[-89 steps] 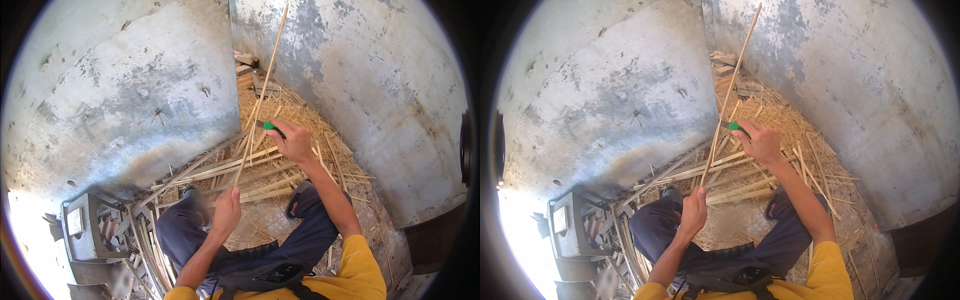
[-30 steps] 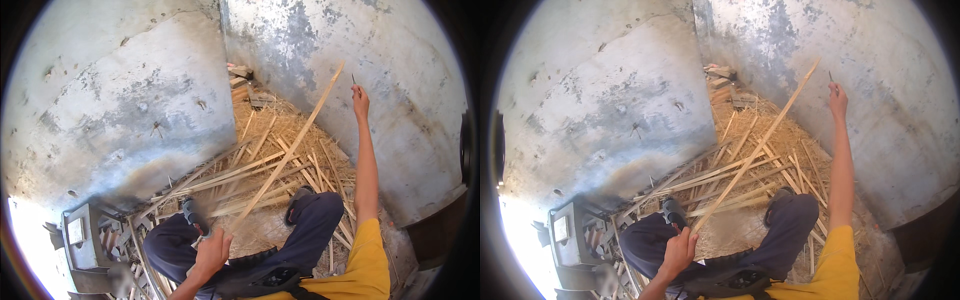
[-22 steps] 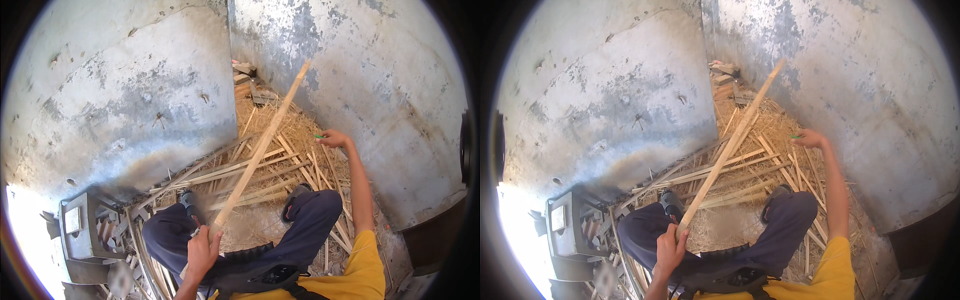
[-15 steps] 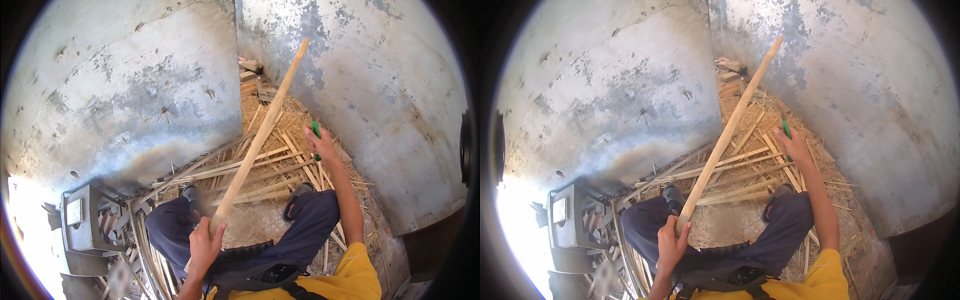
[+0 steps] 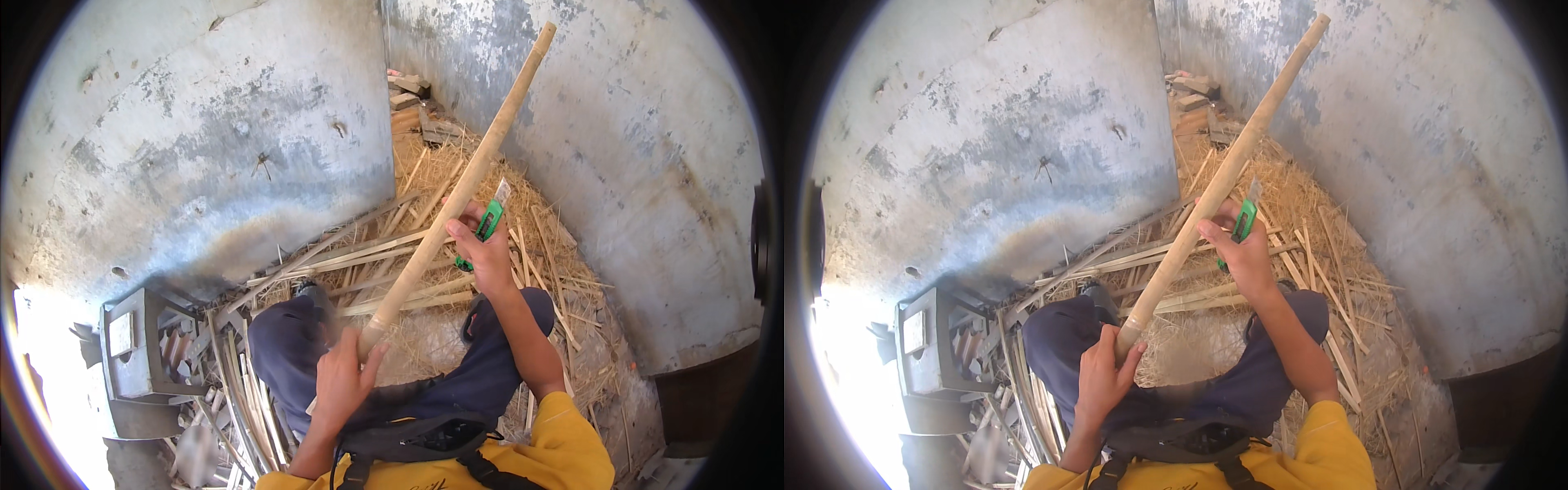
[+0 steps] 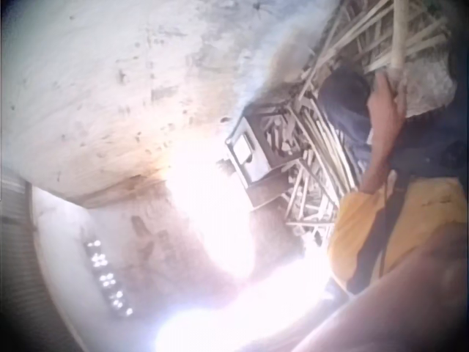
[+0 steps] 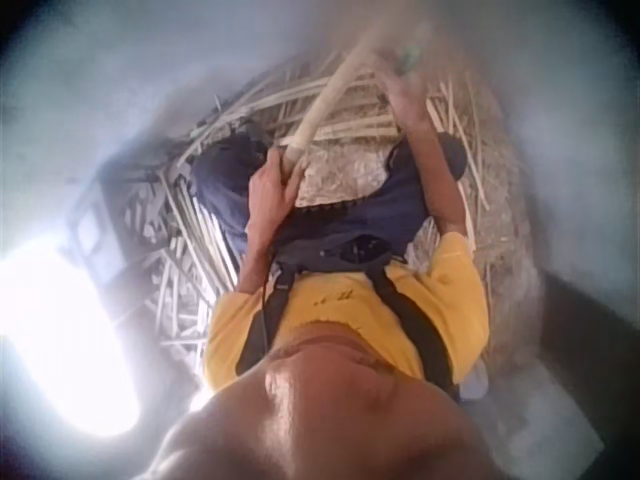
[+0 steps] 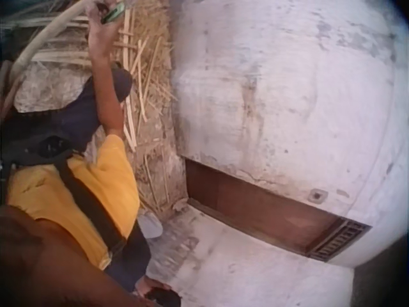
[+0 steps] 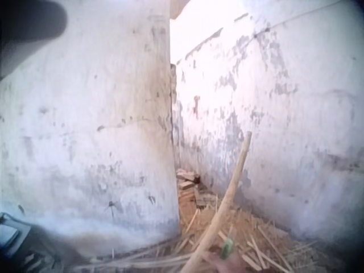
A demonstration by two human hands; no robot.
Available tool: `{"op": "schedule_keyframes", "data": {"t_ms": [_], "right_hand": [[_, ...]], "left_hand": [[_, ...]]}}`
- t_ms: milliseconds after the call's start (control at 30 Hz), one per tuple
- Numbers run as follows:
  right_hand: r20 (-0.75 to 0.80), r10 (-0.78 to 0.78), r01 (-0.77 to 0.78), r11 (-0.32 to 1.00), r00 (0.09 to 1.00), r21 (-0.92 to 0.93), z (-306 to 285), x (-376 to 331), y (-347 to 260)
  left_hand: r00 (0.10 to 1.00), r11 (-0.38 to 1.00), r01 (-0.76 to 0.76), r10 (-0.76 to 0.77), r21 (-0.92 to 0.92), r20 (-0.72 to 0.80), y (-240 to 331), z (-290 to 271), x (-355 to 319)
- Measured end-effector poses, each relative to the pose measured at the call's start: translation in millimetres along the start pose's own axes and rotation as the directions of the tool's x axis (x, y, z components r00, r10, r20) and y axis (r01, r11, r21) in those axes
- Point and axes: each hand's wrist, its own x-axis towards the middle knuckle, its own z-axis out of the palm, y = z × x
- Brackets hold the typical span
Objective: The person strips thin layers of wood from a long bamboo pole using a utility knife while sitting on the floor.
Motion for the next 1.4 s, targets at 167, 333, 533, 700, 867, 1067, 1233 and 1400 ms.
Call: {"op": "schedule_keyframes", "data": {"t_ms": [167,333,533,700,867,1067,1233,1400], "right_hand": [[-0.022,-0.017,0.017,1.000,1.000,-0.006,-0.4,1.5,8.6],[0.097,-0.383,0.395,0.896,0.919,-0.203,-6.9,-8.0,29.4],[0.501,-0.332,0.543,0.755,0.800,-0.368,9.4,-34.6,22.7],[0.561,-0.411,0.633,0.722,0.718,-0.281,16.4,-44.1,26.6],[0.568,-0.410,0.625,0.740,0.713,-0.251,18.0,-45.7,22.6],[0.542,-0.412,0.591,0.780,0.732,-0.207,19.5,-44.7,22.2],[0.530,-0.442,0.612,0.766,0.723,-0.197,18.1,-42.0,26.0],[0.537,-0.420,0.589,0.786,0.732,-0.189,15.9,-40.6,24.2]], "left_hand": [[0.995,0.984,0.066,-0.053,-0.165,0.083,-2.3,-3.2,5.8],[0.984,0.952,0.144,-0.109,-0.271,0.140,8.2,-3.3,10.6],[0.979,0.932,0.176,-0.133,-0.316,0.152,21.0,-13.0,19.1],[0.984,0.933,0.143,-0.098,-0.330,0.150,33.8,-19.5,23.8],[0.992,0.948,0.085,-0.053,-0.307,0.111,36.3,-17.1,22.3],[0.993,0.977,0.073,-0.053,-0.200,0.104,33.9,-13.1,20.3],[0.994,0.985,0.034,-0.017,-0.167,0.107,33.3,-13.0,22.6],[0.995,0.984,0.022,-0.004,-0.178,0.103,31.7,-10.1,24.1]]}}
